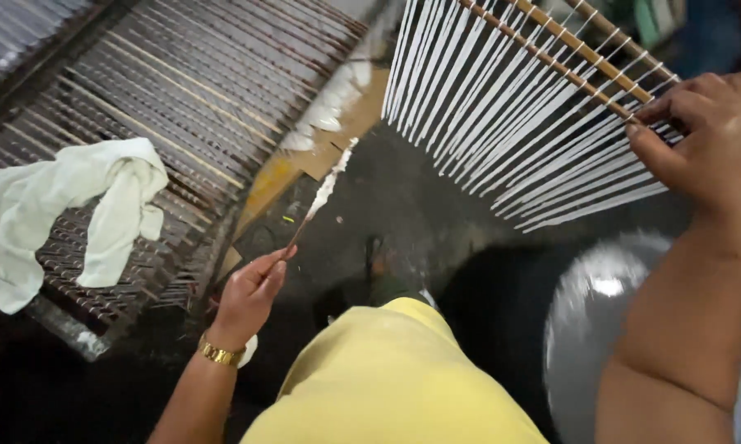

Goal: The person repeatedly dips bundles of thin sticks into a bucket of white liquid and then places them onto a drying rack. The process involves handling the sticks with both hands, ensuring they are coated, and arranging them on the rack.

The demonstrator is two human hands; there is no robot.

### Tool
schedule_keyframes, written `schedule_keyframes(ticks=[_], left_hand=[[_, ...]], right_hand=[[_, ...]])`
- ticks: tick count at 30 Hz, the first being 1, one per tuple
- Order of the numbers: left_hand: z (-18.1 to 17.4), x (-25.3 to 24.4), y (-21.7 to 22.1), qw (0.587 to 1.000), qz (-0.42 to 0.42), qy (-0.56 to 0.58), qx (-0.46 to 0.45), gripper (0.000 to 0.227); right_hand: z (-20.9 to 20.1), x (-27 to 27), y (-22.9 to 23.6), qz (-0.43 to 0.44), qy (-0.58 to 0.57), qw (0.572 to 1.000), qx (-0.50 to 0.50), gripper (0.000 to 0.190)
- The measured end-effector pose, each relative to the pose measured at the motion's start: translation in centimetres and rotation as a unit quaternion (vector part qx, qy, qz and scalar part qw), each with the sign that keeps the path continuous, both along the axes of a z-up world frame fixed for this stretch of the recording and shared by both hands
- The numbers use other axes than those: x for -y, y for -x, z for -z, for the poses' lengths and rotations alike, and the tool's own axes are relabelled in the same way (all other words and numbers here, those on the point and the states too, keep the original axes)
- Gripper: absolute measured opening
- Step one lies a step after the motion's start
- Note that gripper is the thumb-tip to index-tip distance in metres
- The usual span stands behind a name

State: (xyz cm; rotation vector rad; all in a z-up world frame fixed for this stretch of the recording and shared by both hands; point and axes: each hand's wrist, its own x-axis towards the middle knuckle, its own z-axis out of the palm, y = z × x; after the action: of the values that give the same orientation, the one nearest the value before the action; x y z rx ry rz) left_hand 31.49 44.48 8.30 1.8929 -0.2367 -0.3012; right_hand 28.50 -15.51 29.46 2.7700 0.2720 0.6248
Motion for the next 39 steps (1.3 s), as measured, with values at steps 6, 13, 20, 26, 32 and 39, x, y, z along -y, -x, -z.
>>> schedule_keyframes(ticks=[6,13,20,26,32,39], left_hand=[[-4.2,2.9,-5.4,0.985,-0.146,-0.070,-0.057,0.041],[-7.0,3.2,-9.7,0.937,-0.317,0.108,-0.102,0.041],[-8.8,-2.0,-14.8,0.915,-0.371,-0.062,-0.149,0.033],[-7.3,-7.0,-21.4,0.909,-0.400,0.062,-0.099,0.038],[-7.0,-7.7,-24.6,0.902,-0.402,0.081,-0.137,0.040],[-6.6,-3.3,-26.6,0.898,-0.423,0.010,-0.123,0.014]], right_hand=[[-0.5,-1.7,-16.5,-0.069,0.013,0.997,0.025,0.007],[-0.9,-4.6,-35.1,-0.090,0.051,0.992,0.069,0.009],[2.9,-7.6,-50.6,-0.111,0.137,0.977,0.117,0.010],[3.0,-11.7,-60.1,-0.122,0.023,0.992,0.034,0.024],[5.3,-13.5,-65.4,-0.163,-0.021,0.984,0.066,0.016],[12.3,-17.0,-69.6,-0.089,0.051,0.995,0.006,0.029]])
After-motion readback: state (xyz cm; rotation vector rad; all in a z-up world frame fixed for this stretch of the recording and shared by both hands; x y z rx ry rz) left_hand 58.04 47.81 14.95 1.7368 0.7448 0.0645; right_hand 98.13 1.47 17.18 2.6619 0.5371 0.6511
